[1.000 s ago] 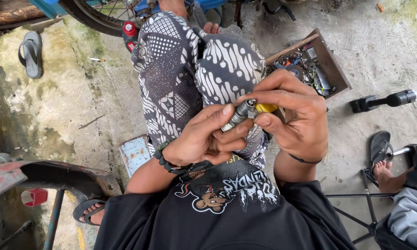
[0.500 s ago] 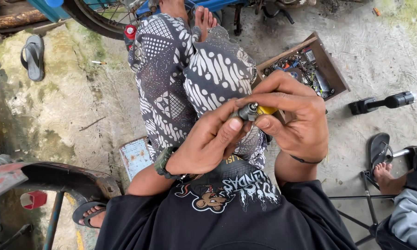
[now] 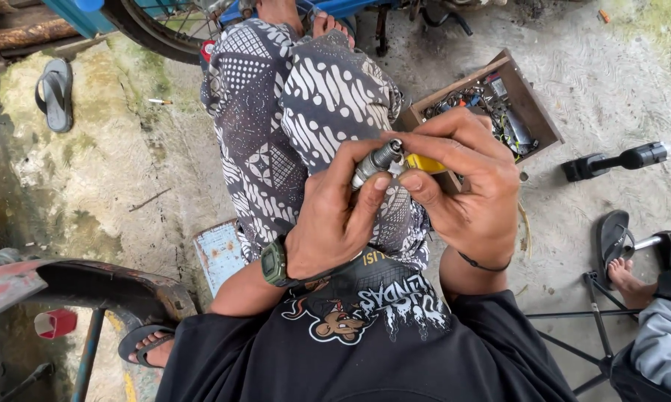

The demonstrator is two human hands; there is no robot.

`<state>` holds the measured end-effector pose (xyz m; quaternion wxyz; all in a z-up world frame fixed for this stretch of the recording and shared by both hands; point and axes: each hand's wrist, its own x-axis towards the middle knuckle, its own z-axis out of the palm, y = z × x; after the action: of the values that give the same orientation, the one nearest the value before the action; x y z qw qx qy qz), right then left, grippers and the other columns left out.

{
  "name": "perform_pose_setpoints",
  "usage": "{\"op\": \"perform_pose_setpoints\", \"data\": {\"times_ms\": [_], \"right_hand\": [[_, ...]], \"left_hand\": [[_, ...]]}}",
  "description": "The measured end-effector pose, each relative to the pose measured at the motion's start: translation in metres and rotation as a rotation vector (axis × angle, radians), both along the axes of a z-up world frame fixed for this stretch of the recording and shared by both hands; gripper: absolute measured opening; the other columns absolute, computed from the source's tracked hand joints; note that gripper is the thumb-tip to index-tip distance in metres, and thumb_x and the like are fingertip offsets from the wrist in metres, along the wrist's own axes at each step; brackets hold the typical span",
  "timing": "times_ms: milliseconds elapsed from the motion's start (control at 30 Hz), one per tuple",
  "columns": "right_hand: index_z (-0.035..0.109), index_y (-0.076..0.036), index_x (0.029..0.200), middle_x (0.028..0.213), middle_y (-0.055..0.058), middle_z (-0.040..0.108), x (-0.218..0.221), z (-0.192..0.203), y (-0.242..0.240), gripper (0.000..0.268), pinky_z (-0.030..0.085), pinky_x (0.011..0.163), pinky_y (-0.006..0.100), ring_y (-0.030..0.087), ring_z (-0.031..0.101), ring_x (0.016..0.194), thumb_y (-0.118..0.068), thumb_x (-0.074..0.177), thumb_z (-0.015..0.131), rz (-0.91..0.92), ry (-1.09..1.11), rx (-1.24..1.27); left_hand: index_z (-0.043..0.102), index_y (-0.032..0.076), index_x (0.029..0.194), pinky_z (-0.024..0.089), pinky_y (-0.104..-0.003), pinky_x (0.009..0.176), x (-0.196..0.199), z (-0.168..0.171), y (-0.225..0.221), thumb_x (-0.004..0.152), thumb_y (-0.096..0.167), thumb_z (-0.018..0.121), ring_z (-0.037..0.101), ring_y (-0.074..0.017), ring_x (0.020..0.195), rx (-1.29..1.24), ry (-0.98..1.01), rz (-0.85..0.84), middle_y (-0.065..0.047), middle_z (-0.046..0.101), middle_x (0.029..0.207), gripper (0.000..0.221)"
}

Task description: Cleaning and adjusting a motorcycle spark plug using a small hand tool while sitting on the ground.

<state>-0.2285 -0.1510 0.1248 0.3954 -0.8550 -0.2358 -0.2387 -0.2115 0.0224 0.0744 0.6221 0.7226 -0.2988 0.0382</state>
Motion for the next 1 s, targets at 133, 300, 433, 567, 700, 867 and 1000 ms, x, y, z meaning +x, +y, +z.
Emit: {"op": "perform_pose_setpoints", "data": {"times_ms": [133, 300, 433, 567, 700, 867, 1000], "right_hand": [[0.07, 0.011, 0.112, 0.103, 0.022, 0.067, 0.001, -0.004, -0.004, 0.046, 0.045, 0.088, 0.039, 0.03, 0.064, 0.094, -0.031, 0.1, 0.058, 0.019, -0.007, 0.008], [0.072, 0.01, 0.112, 0.102, 0.021, 0.067, -0.002, -0.002, -0.001, 0.047, 0.046, 0.088, 0.038, 0.029, 0.063, 0.095, -0.033, 0.102, 0.056, 0.008, 0.023, 0.015], [0.072, 0.008, 0.113, 0.104, 0.019, 0.068, -0.005, -0.004, 0.0, 0.046, 0.046, 0.088, 0.037, 0.028, 0.064, 0.096, -0.033, 0.101, 0.057, -0.006, 0.046, 0.051], [0.072, 0.008, 0.114, 0.102, 0.019, 0.065, -0.002, -0.007, -0.002, 0.047, 0.047, 0.086, 0.036, 0.028, 0.062, 0.094, -0.034, 0.101, 0.056, -0.001, 0.048, 0.055], [0.071, 0.008, 0.114, 0.105, 0.019, 0.066, -0.002, -0.006, 0.0, 0.048, 0.05, 0.084, 0.035, 0.027, 0.062, 0.095, -0.035, 0.102, 0.055, 0.009, 0.064, 0.078], [0.071, 0.007, 0.116, 0.105, 0.019, 0.065, -0.001, -0.009, 0.0, 0.046, 0.05, 0.085, 0.035, 0.027, 0.062, 0.097, -0.034, 0.102, 0.057, 0.011, 0.074, 0.108], [0.07, 0.008, 0.118, 0.106, 0.02, 0.065, -0.001, -0.008, 0.001, 0.046, 0.053, 0.08, 0.032, 0.027, 0.064, 0.096, -0.033, 0.102, 0.057, 0.029, 0.107, 0.14]], "left_hand": [[0.049, 0.001, 0.132, 0.036, -0.028, 0.053, 0.001, 0.0, 0.001, 0.111, 0.034, 0.04, 0.042, -0.0091, 0.053, -0.053, 0.009, -0.045, 0.002, 0.047, 0.068, 0.04], [0.053, 0.005, 0.122, 0.019, -0.026, 0.045, -0.003, 0.003, 0.002, 0.11, 0.037, 0.04, 0.025, -0.0043, 0.048, -0.146, 0.171, -0.13, 0.009, 0.032, 0.061, 0.036], [0.053, 0.003, 0.125, 0.027, -0.027, 0.048, -0.005, -0.001, 0.001, 0.11, 0.035, 0.042, 0.033, -0.0061, 0.051, -0.121, 0.125, -0.091, 0.005, 0.043, 0.068, 0.037], [0.052, 0.0, 0.133, 0.031, -0.026, 0.048, -0.003, -0.005, 0.0, 0.11, 0.027, 0.048, 0.041, -0.0061, 0.047, -0.041, -0.022, 0.001, 0.003, 0.049, 0.065, 0.036], [0.053, -0.002, 0.13, 0.042, -0.027, 0.053, -0.001, -0.011, -0.002, 0.109, 0.02, 0.055, 0.045, -0.0094, 0.053, -0.002, -0.165, 0.103, -0.002, 0.059, 0.082, 0.03], [0.052, -0.004, 0.132, 0.052, -0.03, 0.065, 0.001, -0.018, -0.003, 0.108, 0.016, 0.058, 0.059, -0.0151, 0.065, 0.024, -0.257, 0.153, -0.011, 0.069, 0.103, 0.031], [0.053, -0.004, 0.131, 0.054, -0.032, 0.066, 0.003, -0.019, -0.003, 0.108, 0.015, 0.058, 0.061, -0.0161, 0.065, 0.03, -0.292, 0.168, -0.014, 0.07, 0.109, 0.029]]}}
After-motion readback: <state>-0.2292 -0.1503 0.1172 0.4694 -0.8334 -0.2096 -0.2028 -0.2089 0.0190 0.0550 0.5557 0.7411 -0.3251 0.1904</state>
